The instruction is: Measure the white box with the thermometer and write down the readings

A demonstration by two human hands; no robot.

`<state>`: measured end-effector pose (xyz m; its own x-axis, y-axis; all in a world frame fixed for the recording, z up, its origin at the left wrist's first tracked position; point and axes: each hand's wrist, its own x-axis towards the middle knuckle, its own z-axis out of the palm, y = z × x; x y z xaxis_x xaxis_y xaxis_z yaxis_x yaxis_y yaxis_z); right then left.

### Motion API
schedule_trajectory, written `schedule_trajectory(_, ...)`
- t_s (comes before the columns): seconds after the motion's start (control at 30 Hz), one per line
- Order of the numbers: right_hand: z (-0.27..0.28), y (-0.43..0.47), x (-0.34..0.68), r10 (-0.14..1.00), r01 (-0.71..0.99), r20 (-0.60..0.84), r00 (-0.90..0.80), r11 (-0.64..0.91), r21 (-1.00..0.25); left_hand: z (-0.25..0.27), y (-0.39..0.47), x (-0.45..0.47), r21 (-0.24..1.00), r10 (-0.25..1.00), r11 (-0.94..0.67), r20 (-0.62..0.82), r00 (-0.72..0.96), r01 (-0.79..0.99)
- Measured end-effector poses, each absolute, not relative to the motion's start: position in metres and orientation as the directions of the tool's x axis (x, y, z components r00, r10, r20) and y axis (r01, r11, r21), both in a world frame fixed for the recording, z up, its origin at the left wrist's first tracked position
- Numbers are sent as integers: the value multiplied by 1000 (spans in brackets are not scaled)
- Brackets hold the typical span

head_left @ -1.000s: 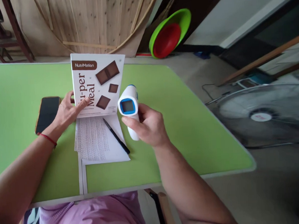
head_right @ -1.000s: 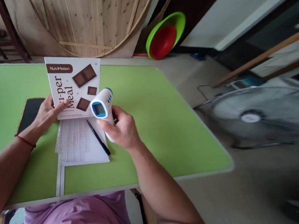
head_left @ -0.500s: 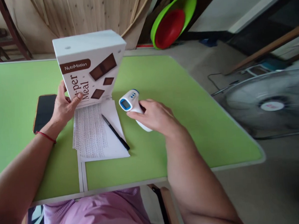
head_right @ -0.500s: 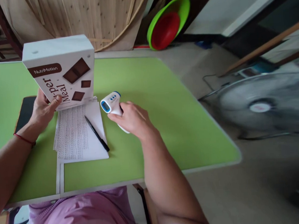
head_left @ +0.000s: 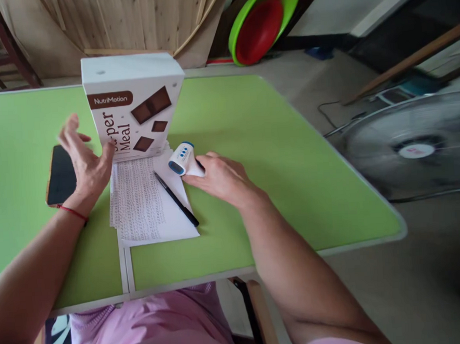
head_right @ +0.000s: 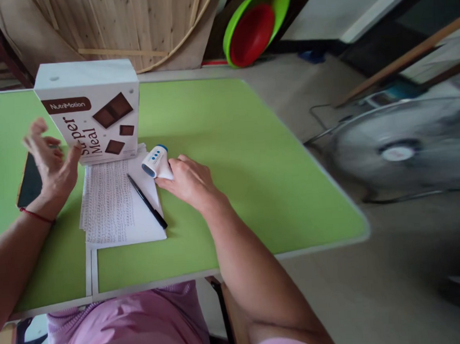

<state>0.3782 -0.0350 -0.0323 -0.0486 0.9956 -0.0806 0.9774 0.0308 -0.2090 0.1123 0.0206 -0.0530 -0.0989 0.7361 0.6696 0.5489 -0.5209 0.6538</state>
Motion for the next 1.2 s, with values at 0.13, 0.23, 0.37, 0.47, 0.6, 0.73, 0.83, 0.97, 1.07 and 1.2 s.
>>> schedule_trajectory(0.13, -31, -33, 376, 992, 983, -123, -26, 3, -184, -20, -17, 138, 387, 564, -668, 820, 94, 635)
schedule_trajectory(0.23, -32, -30, 375, 989, 984, -145, -13, -13, -176, 0, -48, 160, 252, 641, -758, 462, 613, 602)
schedule_trajectory(0.37, -35, -30, 377, 996, 978, -91, -20, 1, -208, 1, -84, 171, 29, 586, -810, -24, 810, 586)
schedule_trajectory(0.47, -37, -31, 379, 997, 974, -66, -32, 16, -227, -12, -98, 162, 32, 575, -817, -13, 818, 576)
schedule_trajectory(0.6, -38, -30, 380, 999, 973, -30, -36, 28, -231, -34, -99, 148, 79, 553, -833, 94, 828, 548)
schedule_trajectory(0.73, -39, -28, 380, 1000, 976, -24, -11, 6, -218, -48, -97, 147, 88, 549, -835, 192, 813, 543)
schedule_trajectory(0.83, -42, -26, 381, 999, 972, 31, -14, 21, -235, -51, -98, 149, 69, 565, -822, 222, 795, 565)
schedule_trajectory(0.97, -46, -23, 384, 999, 970, 34, -9, 16, -241, -53, -101, 151, 43, 573, -815, 202, 794, 577)
schedule_trajectory(1.07, -49, -21, 385, 1000, 976, 17, -8, 11, -219, -55, -104, 150, 42, 576, -813, 193, 794, 580)
schedule_trajectory(1.2, -52, -21, 390, 999, 977, 36, -22, 29, -212, -51, -106, 151, 119, 624, -781, 124, 772, 613)
